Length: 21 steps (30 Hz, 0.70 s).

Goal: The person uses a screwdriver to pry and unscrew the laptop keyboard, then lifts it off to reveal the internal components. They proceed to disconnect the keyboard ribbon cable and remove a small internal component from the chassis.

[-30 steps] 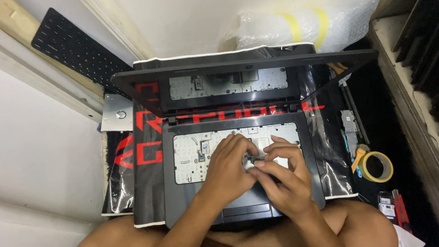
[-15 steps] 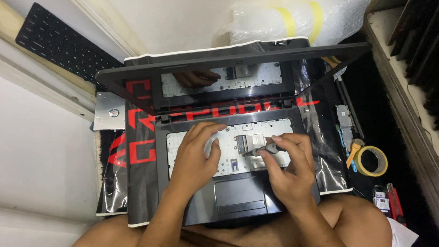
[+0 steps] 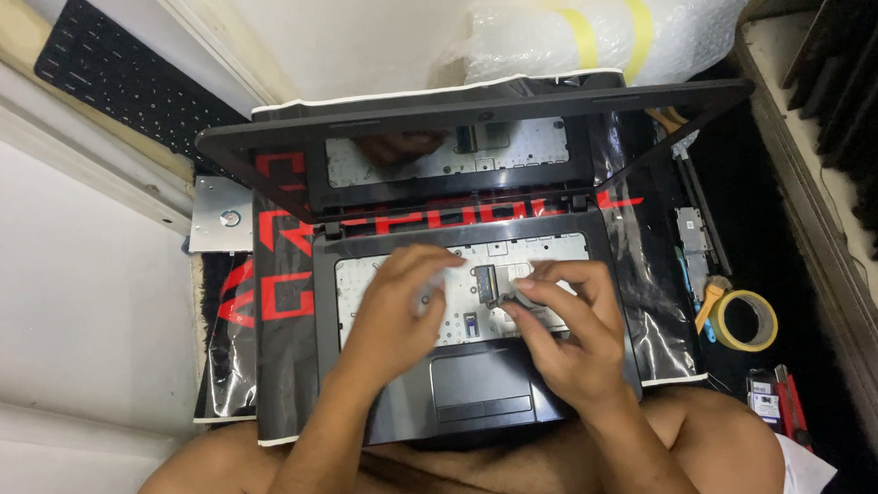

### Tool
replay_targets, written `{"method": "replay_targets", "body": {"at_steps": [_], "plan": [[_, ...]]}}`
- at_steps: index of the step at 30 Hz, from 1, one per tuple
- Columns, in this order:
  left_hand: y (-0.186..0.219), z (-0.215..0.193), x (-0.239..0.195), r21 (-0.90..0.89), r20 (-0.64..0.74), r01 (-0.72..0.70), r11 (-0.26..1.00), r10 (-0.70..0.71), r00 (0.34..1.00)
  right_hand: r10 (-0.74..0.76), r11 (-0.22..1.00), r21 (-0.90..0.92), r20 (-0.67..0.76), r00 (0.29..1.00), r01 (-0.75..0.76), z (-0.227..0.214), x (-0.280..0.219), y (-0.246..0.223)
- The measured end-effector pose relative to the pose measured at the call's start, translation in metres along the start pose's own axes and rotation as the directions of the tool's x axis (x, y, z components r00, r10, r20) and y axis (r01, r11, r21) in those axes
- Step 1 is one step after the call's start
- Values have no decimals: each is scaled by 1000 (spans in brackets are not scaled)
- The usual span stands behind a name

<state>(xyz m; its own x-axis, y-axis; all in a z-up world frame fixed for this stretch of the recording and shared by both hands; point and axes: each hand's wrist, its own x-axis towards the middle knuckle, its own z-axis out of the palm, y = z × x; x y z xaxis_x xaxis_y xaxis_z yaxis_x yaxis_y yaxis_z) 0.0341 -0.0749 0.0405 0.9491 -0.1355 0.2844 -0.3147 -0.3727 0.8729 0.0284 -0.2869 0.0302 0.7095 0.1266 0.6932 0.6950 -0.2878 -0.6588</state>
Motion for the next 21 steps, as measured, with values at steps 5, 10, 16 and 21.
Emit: {"method": "replay_targets", "body": {"at_steps": [5, 10, 16, 21], "plan": [[11, 12, -2, -29, 213, -182, 983, 183, 960, -32, 999, 19, 201, 979, 29, -4, 12, -15], [2, 28, -5, 4, 209, -318, 948, 310, 927, -65, 998, 20, 288, 955, 62, -3, 14, -25], [0, 44, -7, 169, -23, -101, 980, 106, 994, -13, 994, -108, 127, 992, 27, 5, 4, -23], [-10, 24, -7, 334, 283, 5, 943, -105, 953, 102, 979, -190, 126, 987, -77, -5, 3, -26]]}}
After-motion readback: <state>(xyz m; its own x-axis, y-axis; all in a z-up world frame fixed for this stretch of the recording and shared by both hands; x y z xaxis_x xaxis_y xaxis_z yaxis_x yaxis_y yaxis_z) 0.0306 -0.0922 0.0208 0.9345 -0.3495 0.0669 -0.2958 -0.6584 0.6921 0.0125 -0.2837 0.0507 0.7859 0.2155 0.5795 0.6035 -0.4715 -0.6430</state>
